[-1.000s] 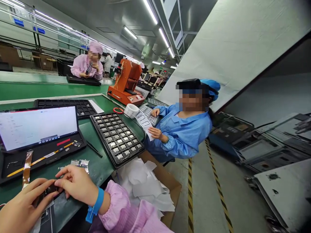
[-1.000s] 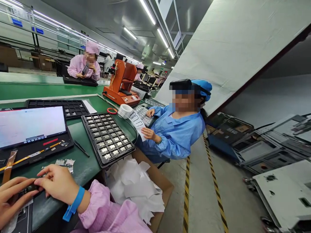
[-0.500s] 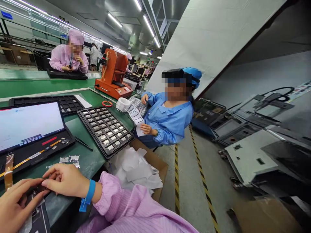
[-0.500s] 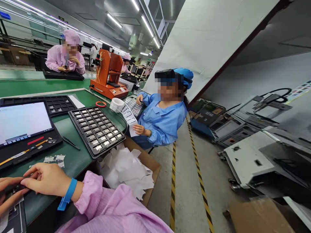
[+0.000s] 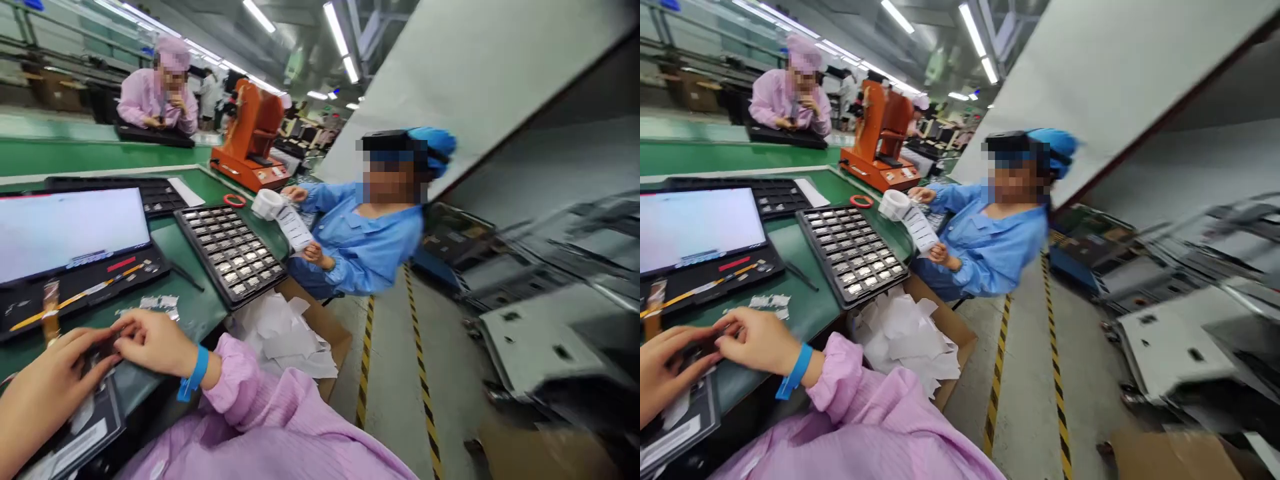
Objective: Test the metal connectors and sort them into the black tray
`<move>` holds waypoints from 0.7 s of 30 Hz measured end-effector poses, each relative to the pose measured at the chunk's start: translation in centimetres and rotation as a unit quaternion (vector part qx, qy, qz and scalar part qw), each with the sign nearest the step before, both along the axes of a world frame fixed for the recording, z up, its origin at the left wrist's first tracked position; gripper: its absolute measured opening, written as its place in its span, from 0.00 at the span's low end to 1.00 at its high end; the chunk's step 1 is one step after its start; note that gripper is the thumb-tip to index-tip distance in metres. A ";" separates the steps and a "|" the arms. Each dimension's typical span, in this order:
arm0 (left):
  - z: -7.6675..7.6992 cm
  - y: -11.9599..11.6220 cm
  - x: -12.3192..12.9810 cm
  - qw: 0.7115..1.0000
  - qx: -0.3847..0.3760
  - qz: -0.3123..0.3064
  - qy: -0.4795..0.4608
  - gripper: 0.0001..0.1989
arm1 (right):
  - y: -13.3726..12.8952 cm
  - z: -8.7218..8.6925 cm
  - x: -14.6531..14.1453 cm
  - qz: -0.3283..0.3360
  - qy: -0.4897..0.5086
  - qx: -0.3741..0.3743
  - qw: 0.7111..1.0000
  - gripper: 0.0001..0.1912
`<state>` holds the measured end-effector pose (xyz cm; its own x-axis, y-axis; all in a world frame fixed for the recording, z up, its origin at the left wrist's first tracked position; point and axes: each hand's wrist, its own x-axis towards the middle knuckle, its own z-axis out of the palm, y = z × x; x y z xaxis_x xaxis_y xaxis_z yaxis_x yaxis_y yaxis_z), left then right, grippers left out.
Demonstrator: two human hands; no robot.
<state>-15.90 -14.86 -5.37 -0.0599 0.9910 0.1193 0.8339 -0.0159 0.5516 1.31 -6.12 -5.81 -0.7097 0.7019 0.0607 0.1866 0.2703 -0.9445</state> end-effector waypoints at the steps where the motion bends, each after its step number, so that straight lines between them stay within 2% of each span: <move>1: 0.9 -0.2 0.5 1.000 -0.022 -0.002 -0.009 0.18 | -0.1 0.1 0.0 -0.003 -0.001 -0.004 1.000 0.14; 3: 2.4 -0.2 1.3 0.999 -0.028 -0.004 -0.021 0.17 | -0.2 0.3 0.1 -0.020 0.009 -0.014 1.000 0.13; 5: 3.3 0.0 1.6 0.999 -0.021 -0.008 -0.035 0.16 | 0.1 0.4 0.0 -0.031 0.019 -0.019 0.999 0.11; 11: 4.1 -0.3 1.5 0.999 -0.020 0.024 -0.025 0.16 | 0.5 0.6 0.1 -0.056 0.041 -0.061 0.996 0.10; 17: 5.0 -1.0 1.5 0.992 -0.116 0.050 0.001 0.20 | 0.3 1.0 0.2 -0.091 0.058 -0.079 0.991 0.10; 21: 5.0 -1.0 1.2 0.990 -0.136 0.041 0.024 0.23 | 0.3 1.5 0.3 -0.088 0.063 -0.103 0.989 0.10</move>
